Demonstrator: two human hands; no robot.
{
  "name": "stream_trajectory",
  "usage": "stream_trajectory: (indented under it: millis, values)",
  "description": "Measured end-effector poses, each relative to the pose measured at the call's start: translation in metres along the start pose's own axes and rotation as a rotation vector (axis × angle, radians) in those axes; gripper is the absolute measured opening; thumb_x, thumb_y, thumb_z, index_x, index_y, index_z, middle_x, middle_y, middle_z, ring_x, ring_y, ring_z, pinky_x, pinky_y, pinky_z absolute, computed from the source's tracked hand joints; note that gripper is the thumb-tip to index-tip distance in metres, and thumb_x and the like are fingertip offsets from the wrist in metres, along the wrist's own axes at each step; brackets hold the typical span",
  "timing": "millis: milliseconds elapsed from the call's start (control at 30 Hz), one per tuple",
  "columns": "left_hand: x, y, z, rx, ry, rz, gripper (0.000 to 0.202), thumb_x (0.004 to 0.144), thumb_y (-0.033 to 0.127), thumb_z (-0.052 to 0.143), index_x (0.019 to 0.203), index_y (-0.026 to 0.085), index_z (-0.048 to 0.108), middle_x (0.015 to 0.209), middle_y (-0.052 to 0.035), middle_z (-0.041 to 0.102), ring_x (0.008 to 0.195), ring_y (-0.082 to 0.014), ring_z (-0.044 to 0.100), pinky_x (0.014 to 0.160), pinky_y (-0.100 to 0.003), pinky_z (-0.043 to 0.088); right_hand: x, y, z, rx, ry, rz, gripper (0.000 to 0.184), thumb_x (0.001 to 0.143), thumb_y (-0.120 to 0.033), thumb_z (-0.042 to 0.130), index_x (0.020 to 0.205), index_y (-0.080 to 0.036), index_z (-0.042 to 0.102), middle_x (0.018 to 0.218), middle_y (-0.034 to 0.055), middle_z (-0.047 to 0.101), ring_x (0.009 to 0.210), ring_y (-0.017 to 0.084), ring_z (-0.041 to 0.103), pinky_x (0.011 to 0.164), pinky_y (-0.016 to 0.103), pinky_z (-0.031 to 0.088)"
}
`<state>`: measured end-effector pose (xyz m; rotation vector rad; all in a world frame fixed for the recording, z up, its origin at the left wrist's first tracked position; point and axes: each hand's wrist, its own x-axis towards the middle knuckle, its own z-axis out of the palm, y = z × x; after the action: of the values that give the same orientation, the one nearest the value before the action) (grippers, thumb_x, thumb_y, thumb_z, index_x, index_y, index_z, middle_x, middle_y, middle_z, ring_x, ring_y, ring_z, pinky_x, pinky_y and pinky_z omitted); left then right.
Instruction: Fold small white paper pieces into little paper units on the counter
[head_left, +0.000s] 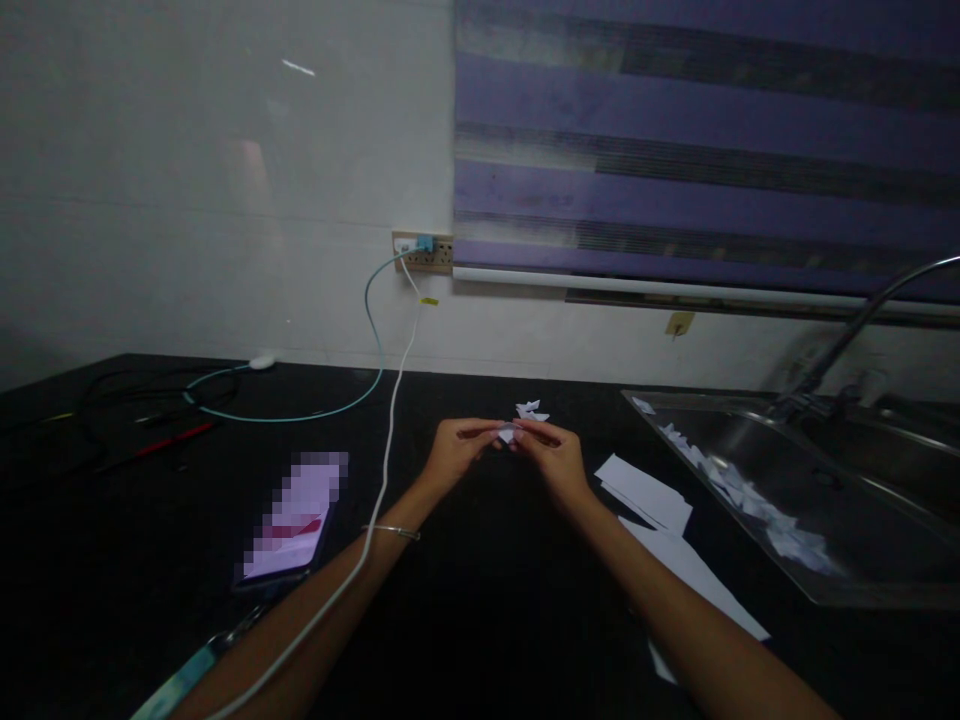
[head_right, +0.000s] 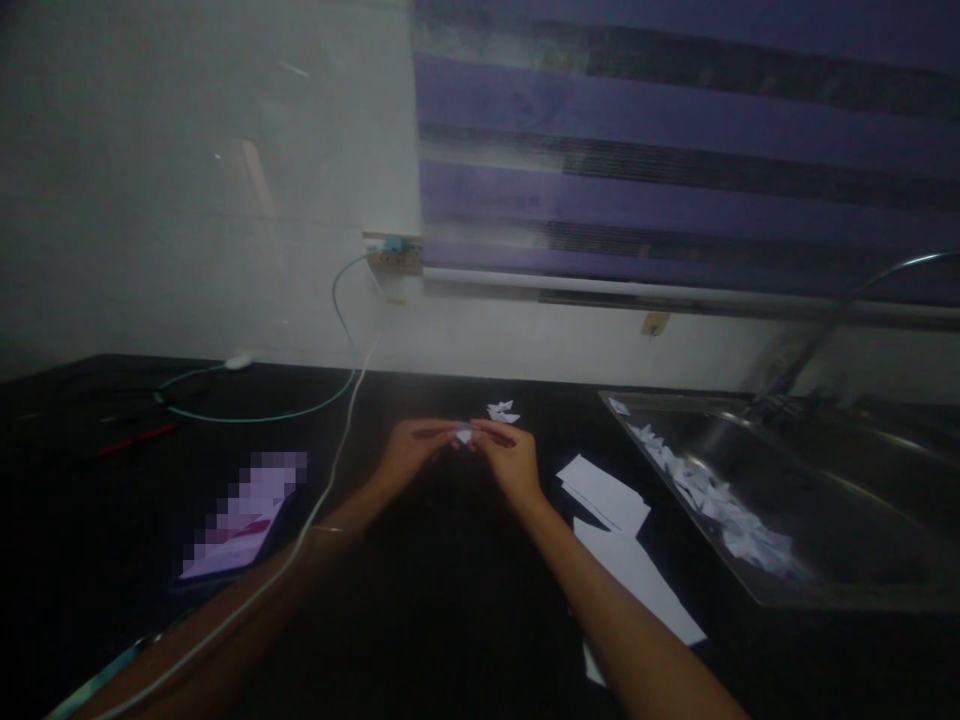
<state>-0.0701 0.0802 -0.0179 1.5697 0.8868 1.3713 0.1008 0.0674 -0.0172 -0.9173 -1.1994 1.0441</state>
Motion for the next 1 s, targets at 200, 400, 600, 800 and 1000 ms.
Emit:
stream_trajectory:
  millis: [200, 400, 600, 800, 1000]
  values:
    - [-0.002, 0.007, 0.002, 0.015, 0.010, 0.127, 0.012, 0.076, 0.021, 0.067, 0.067, 0.016, 0.074, 0.075, -0.0058, 0.074, 0.077, -0.0186, 0.068, 0.079, -0.029, 0.051, 0.000, -0.004, -0.004, -0.137, -0.013, -0.104, 0.020, 0.072, -0.029, 0.072, 0.089, -0.019, 0.077, 0.080, 0.0066, 0.075, 0.074, 0.024, 0.071, 0.075, 0.038, 0.056]
    - [-0.005, 0.014, 0.004, -0.155, -0.020, -0.007, 0.023, 0.071, 0.027, 0.074, 0.086, 0.016, 0.060, 0.075, -0.0039, 0.072, 0.068, -0.0168, 0.068, 0.055, -0.022, 0.048, 0.001, -0.006, -0.005, -0.216, -0.008, -0.201, 0.014, 0.074, -0.022, 0.068, 0.084, -0.019, 0.077, 0.081, 0.0060, 0.075, 0.079, 0.023, 0.070, 0.079, 0.036, 0.055]
    - [-0.003, 0.009, 0.005, -0.164, -0.014, -0.006, 0.028, 0.070, 0.030, 0.076, 0.088, 0.014, 0.062, 0.076, -0.0044, 0.071, 0.069, -0.0165, 0.068, 0.060, -0.024, 0.051, 0.002, -0.005, -0.006, -0.215, -0.015, -0.230, 0.014, 0.074, -0.021, 0.068, 0.084, -0.019, 0.077, 0.085, 0.0061, 0.075, 0.083, 0.023, 0.070, 0.082, 0.037, 0.054]
    - [-0.003, 0.013, 0.003, -0.096, 0.028, 0.031, 0.016, 0.068, 0.026, 0.076, 0.074, 0.013, 0.068, 0.070, -0.0045, 0.070, 0.071, -0.0178, 0.068, 0.073, -0.031, 0.053, 0.000, -0.009, -0.004, -0.205, -0.039, -0.231, 0.019, 0.072, -0.020, 0.068, 0.090, -0.019, 0.076, 0.089, 0.0061, 0.075, 0.082, 0.022, 0.070, 0.079, 0.036, 0.055]
    - [0.000, 0.004, 0.000, -0.280, -0.160, -0.060, 0.033, 0.072, 0.041, 0.074, 0.087, 0.015, 0.060, 0.082, -0.0039, 0.068, 0.062, -0.0125, 0.061, 0.048, -0.020, 0.042, -0.003, -0.014, -0.003, -0.288, -0.049, -0.356, 0.016, 0.073, -0.013, 0.063, 0.077, -0.020, 0.076, 0.087, 0.0057, 0.075, 0.087, 0.021, 0.069, 0.085, 0.036, 0.053]
